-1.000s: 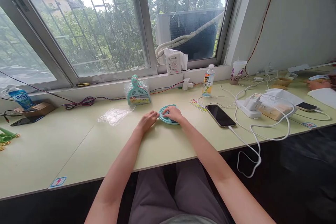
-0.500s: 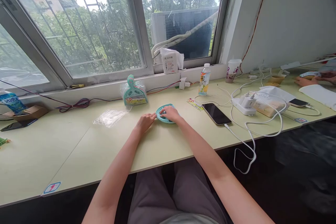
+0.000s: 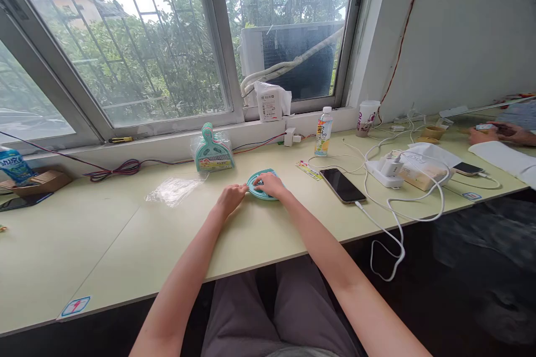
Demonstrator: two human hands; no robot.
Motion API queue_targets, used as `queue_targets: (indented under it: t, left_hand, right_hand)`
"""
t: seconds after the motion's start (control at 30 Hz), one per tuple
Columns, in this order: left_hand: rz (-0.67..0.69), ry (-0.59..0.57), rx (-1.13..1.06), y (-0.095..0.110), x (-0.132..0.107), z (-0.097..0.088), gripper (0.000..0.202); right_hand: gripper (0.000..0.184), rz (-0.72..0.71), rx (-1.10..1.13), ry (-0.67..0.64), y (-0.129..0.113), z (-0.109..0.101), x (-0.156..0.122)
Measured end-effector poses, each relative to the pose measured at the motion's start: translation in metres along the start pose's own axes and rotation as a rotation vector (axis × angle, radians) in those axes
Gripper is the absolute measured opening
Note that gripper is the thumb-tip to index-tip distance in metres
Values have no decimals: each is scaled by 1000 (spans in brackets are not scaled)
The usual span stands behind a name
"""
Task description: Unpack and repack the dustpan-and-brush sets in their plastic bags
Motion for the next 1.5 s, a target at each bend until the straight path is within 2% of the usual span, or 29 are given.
queue_targets:
  t: [0.2, 0.4, 0.57, 0.67, 0.77, 0.83, 0.87, 0.9, 0.93, 1.0, 1.07, 1.13, 1.2, 1.3, 1.37, 1.43, 1.5]
  left_hand:
    - [-32, 20, -127, -2, -1, 3, 26]
    - [-9, -10, -24, -1, -3, 0, 30]
    - [-9, 21, -56, -2, -5, -5, 30]
    - [-37, 184, -159, -3, -7, -14, 31]
    - [-174, 524, -348, -3, -9, -30, 35]
    - [-279, 706, -604, -1, -8, -37, 50]
    - [-310, 722, -790, 1, -6, -37, 55]
    - [-317, 675, -997, 3, -3, -35, 55]
    - [-302, 580, -1202, 7, 1, -33, 55]
    - [-248, 337, -1520, 17, 8, -26, 55]
    - [-228, 157, -1677, 24, 10, -20, 56]
    - [-268, 72, -1730, 26, 10, -16, 55]
    - [-343, 70, -1734, 22, 9, -13, 50]
    - [-510, 181, -1688, 8, 7, -10, 44]
    - [-634, 246, -1667, -3, 5, -6, 40]
    - [-713, 295, -1681, -14, 2, -2, 36]
    - [-749, 342, -1709, -23, 0, 1, 36]
  right_hand:
    - [18, 2, -19, 2, 1, 2, 1]
    - [20, -4, -36, -7, -3, -1, -1]
    - [21, -62, -100, -3, -6, 0, -2]
    - [20, -86, -55, 77, -9, -2, -3]
    - [21, -40, 73, 235, -17, -9, -6]
    - [24, 14, 147, 341, -22, -14, -9]
    - [25, 44, 173, 378, -25, -16, -10]
    - [27, 74, 192, 402, -27, -17, -11]
    - [28, 99, 202, 415, -29, -17, -12]
    - [28, 138, 198, 422, -30, -15, -12]
    - [27, 158, 178, 421, -29, -11, -11]
    - [26, 135, 167, 411, -27, -8, -9]
    - [24, 55, 184, 379, -24, -8, -5]
    - [31, -22, 207, 375, -14, -15, -2]
    - [35, 62, 158, 445, 1, -21, -3]
    - [38, 216, 61, 505, 21, -24, -5]
    - [47, 379, -27, 486, 42, -22, -6]
Point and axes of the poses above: each hand's wrist, its own x-axis towards the middle knuckle, its own z-axis out of the palm, y = z × x, the point moved 2 cm from there along x, towards the middle knuckle, and after that the axes turned 7 degrees about -y, right-handed, at the moved point
